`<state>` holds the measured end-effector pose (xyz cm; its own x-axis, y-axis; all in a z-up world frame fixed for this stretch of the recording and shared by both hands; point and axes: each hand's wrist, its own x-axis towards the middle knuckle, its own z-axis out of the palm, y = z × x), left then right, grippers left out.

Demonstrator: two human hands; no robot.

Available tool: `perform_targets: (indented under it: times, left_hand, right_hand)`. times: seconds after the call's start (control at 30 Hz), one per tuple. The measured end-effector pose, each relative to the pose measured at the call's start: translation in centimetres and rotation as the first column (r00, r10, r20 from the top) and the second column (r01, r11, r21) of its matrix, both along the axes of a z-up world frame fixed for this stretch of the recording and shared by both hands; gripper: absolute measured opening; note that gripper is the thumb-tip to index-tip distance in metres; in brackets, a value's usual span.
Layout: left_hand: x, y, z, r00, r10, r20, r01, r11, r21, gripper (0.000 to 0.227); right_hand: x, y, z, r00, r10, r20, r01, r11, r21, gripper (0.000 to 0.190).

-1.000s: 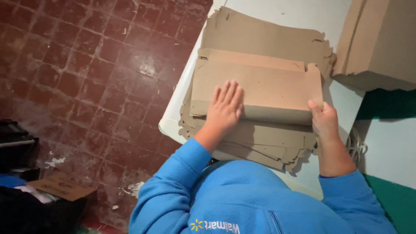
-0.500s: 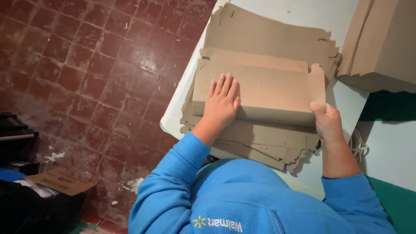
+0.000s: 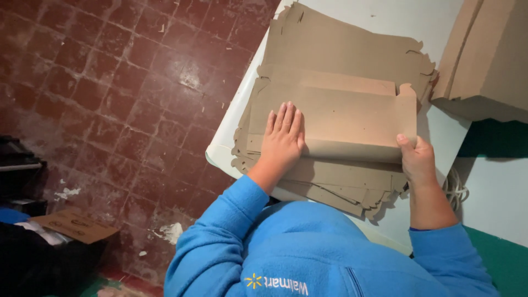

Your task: Folding and assembling cardboard shipping boxes from flat sheets.

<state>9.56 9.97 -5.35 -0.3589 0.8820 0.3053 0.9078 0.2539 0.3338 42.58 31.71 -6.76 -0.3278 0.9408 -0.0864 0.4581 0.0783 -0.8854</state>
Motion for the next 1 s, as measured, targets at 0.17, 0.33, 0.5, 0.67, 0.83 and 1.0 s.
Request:
perform_targets:
  times: [0.17,0.33,0.5,0.67,0.83,1.0]
  left_hand:
    - [0.1,-0.5,0.8,1.0,-0.004,-0.025,0.003,0.998,-0.058,0.068]
    - [-0.6,-1.0,1.1,1.0,-0.01,0.027,0.011,1.0,-0.028,0.07]
    - [-2.0,-1.2,2.0,0.994,-0.07,0.087,0.076,0.995,-0.072,0.079]
    - [-2.2,-1.3,2.1,0.996,-0.064,0.06,0.069,0.994,-0.087,0.079]
    - [-2.2,-1.4,2.0,0.997,-0.062,0.042,0.065,0.994,-0.089,0.079]
    - [-2.2,-1.3,1.8,0.998,-0.066,0.025,0.067,0.995,-0.073,0.08]
  right_hand:
    - [-0.9,-0.3,1.4,0.999,0.044,-0.007,-0.044,0.999,0.027,0.027]
    - [-0.2,-0.2,1.6,0.995,0.1,0.025,-0.1,0.994,0.04,0.032]
    - [-0.5,0.4,1.7,0.982,0.131,0.136,-0.142,0.987,0.072,0.032]
    - [-0.5,0.3,1.6,0.991,0.13,0.043,-0.131,0.991,0.031,0.032]
    - [-1.1,0.3,2.0,0.994,0.091,0.059,-0.092,0.996,0.015,0.032]
    - [-4.2,-4.2,8.3,0.976,-0.019,0.218,-0.121,0.782,0.611,0.051]
